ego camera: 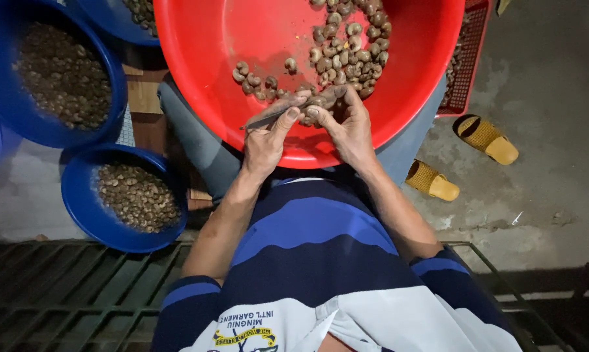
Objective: Using a small knife to scrape and clean individual nuts in a large bowl.
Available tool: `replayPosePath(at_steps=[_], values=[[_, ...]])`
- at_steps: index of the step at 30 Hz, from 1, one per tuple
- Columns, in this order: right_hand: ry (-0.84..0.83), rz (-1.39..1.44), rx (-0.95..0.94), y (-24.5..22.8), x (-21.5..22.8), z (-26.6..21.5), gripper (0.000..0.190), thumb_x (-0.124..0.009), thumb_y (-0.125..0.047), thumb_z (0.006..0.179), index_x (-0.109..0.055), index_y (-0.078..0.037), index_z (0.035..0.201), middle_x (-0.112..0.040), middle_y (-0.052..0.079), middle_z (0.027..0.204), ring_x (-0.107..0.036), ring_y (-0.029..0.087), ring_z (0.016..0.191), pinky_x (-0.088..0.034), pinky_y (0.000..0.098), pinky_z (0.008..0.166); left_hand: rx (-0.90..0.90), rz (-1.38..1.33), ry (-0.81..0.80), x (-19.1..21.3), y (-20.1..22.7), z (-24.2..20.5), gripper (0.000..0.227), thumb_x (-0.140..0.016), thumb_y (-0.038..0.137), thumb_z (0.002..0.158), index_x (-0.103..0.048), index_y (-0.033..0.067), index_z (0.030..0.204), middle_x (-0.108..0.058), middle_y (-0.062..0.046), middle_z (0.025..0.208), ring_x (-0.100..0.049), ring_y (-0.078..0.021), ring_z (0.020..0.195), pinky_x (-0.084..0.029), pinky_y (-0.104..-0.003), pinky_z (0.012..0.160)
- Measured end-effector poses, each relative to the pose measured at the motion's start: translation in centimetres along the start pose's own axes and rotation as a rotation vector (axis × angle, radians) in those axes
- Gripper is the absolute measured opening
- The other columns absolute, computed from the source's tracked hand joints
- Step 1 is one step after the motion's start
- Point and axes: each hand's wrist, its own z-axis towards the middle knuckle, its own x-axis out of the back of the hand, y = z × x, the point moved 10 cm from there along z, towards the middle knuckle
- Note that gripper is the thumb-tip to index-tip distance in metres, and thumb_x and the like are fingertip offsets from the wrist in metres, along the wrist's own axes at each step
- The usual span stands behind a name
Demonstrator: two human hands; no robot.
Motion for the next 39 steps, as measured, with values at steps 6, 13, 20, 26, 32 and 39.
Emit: replayPosePath(at_steps=[6,13,20,26,32,39], values=[[0.01,-0.043,-0.001,-0.6,-0.4,-0.1,0.03,-0.077,-0.005,0.097,-0.06,0.006,0.118,-0.068,0.021,0.097,-0.071,0.025,0.086,-0.063,0.0372,0.071,-0.057,0.013,-0.027,-0.3,-0.3,0.2,0.022,-0.068,0.015,0.105,-0.073,-0.001,0.12,-0.072,-0.021,0.12,-0.066,-0.0276,0.117,-0.059,-0.046,0.095],[0.06,0.302,-0.226,3.1,0.1,-0.3,0.031,-0.069,-0.006,0.1,-0.055,0.007,0.124,-0.071,0.019,0.099,-0.076,0.026,0.079,-0.067,0.0357,0.069,-0.103,-0.02,-0.032,-0.5,0.6,0.3,0.022,-0.066,0.013,0.106,-0.072,-0.0026,0.12,-0.071,-0.023,0.122,-0.065,-0.0301,0.12,-0.058,-0.048,0.098],[0.051,0.488,-0.44,4.9,-1.0,-1.2,0.03,-0.067,-0.023,0.101,-0.057,-0.002,0.119,-0.074,0.015,0.104,-0.079,0.025,0.085,-0.069,0.0411,0.073,-0.139,-0.041,-0.057,-0.4,0.3,0.2,0.022,-0.065,0.009,0.105,-0.07,-0.0064,0.12,-0.069,-0.025,0.124,-0.064,-0.0358,0.121,-0.054,-0.056,0.102],[0.057,0.569,-0.499,7.9,-0.6,-1.8,0.029,-0.071,-0.021,0.098,-0.063,-0.001,0.116,-0.076,0.02,0.105,-0.079,0.025,0.083,-0.068,0.0374,0.067,-0.179,-0.055,-0.086,-0.6,0.1,0.3,0.021,-0.065,0.005,0.105,-0.069,-0.0079,0.12,-0.066,-0.028,0.13,-0.061,-0.0424,0.126,-0.051,-0.06,0.105],[0.04,0.729,-0.544,7.1,-1.5,-2.2,0.02,-0.068,-0.017,0.1,-0.065,-0.003,0.114,-0.075,0.02,0.109,-0.079,0.024,0.087,-0.068,0.0364,0.071,-0.205,-0.08,-0.065,-0.2,0.0,0.4,0.023,-0.062,0.007,0.107,-0.068,-0.0082,0.123,-0.069,-0.027,0.127,-0.063,-0.0391,0.125,-0.055,-0.054,0.103],[-0.027,0.813,-0.539,7.6,-2.1,-2.3,0.018,-0.062,-0.02,0.103,-0.07,-0.008,0.114,-0.075,0.017,0.117,-0.078,0.024,0.097,-0.067,0.0367,0.077,-0.213,-0.043,-0.077,-0.3,0.2,0.4,0.022,-0.063,0.008,0.106,-0.068,-0.0095,0.119,-0.068,-0.027,0.127,-0.064,-0.0391,0.124,-0.054,-0.054,0.103]])
